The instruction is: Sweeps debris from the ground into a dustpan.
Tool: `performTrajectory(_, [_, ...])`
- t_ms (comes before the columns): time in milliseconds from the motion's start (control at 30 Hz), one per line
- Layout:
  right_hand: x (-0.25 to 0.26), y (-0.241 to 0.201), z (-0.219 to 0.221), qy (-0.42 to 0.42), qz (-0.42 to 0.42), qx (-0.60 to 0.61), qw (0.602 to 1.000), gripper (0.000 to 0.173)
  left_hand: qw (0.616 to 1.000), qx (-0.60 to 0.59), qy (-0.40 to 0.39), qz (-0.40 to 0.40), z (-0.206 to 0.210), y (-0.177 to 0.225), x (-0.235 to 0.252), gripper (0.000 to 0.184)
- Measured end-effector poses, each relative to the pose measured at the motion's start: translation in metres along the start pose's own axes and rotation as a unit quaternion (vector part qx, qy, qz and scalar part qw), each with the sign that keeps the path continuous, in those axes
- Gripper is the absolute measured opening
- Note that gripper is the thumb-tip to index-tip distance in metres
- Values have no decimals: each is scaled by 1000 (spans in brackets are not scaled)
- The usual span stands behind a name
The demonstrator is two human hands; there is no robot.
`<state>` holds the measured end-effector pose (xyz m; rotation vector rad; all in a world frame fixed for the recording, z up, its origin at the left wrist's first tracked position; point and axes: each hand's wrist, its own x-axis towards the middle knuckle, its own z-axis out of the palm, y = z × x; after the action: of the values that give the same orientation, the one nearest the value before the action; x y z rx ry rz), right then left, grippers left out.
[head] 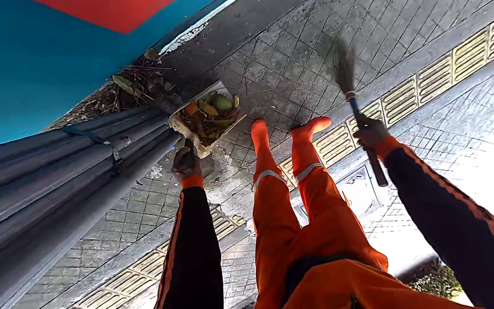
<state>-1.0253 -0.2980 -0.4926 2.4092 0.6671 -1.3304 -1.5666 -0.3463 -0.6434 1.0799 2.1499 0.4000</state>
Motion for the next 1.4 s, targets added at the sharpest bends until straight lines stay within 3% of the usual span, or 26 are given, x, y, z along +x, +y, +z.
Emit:
performTrajectory(67, [-16,-25,60,-97,-69,-45,992,75,1000,-11,1,22,7,1,12,38])
performTrajectory(133, [-69,-39,104,-202,-117,-99,967,83,999,-1,-16,41,6,2,12,37])
performTrajectory(233, [-126,-37,101,-284,-172,-130,934,86,999,1,-11,51,9,11,21,37])
performTrajectory(300, [-151,-14,70,-286,-180,-116,934,83,999,2,-9,50,5,15,19,38])
performTrajectory(367, [-163,12,29,-233,-165,-79,955,80,998,-14,-7,64,4,21,21,38])
performTrajectory(500, [-133,20,3,-120,-101,-57,986,79,998,-28,-18,61,1,28,19,41])
performTrajectory(600, [-86,0,42,-163,-115,-94,975,82,998,-9,-25,52,3,40,15,41])
performTrajectory(700, [-90,4,61,-240,-181,-74,951,79,999,17,-23,35,7,66,14,40])
performTrajectory(800, [-124,40,24,-246,-186,26,951,57,998,53,-17,27,16,102,13,40])
performTrajectory(900, [-139,82,-29,-187,-131,118,966,58,997,64,-22,38,34,123,12,38])
performTrajectory(1033, [-63,122,-139,-31,-71,106,991,48,997,61,-31,33,75,175,8,39])
performTrajectory(1133, [58,126,-221,106,-30,53,993,44,996,25,-19,79,107,202,8,37])
performTrajectory(1233, [173,98,-282,185,-8,85,979,40,996,-12,-9,86,138,224,4,38])
performTrajectory(1333, [240,58,-281,129,-7,68,989,35,997,-24,5,68,163,245,0,40])
performTrajectory(1400, [229,31,-225,37,-73,-13,997,34,998,-17,14,61,173,255,-3,43])
